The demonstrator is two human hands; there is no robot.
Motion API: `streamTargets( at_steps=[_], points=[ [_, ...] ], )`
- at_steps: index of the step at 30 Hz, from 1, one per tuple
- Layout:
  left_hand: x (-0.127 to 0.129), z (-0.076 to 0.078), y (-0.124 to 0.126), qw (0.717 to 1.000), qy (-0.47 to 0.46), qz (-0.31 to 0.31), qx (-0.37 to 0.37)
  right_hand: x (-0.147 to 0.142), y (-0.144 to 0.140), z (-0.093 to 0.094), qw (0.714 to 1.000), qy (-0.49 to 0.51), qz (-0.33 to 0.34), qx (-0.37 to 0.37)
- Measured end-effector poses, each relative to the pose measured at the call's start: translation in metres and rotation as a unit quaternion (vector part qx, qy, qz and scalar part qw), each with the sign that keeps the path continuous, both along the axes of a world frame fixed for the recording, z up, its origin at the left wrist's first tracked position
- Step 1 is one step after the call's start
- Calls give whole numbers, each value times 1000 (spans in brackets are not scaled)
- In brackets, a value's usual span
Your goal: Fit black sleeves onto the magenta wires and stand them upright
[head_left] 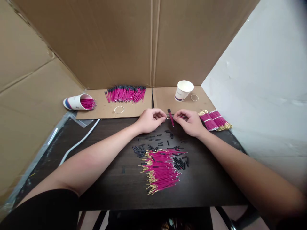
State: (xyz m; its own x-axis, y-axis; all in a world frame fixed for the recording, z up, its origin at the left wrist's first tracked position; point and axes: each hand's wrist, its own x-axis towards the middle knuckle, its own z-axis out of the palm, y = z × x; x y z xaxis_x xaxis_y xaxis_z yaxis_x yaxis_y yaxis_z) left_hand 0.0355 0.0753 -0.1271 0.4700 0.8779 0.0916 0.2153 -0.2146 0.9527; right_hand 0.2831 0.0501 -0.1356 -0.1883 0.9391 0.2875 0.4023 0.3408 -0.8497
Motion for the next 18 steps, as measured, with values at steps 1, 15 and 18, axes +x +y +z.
streamTargets(
  at_steps=[1,15,18],
  points=[
    [-1,1,0,1000,-2,-3,7,1,1,0,1000,11,-8,1],
    [-8,6,-5,985,68,-119,102,2,6,2,997,65,-18,-24],
    [-8,6,-4,972,103,-139,156,2,6,2,998,63,-17,-24]
  ],
)
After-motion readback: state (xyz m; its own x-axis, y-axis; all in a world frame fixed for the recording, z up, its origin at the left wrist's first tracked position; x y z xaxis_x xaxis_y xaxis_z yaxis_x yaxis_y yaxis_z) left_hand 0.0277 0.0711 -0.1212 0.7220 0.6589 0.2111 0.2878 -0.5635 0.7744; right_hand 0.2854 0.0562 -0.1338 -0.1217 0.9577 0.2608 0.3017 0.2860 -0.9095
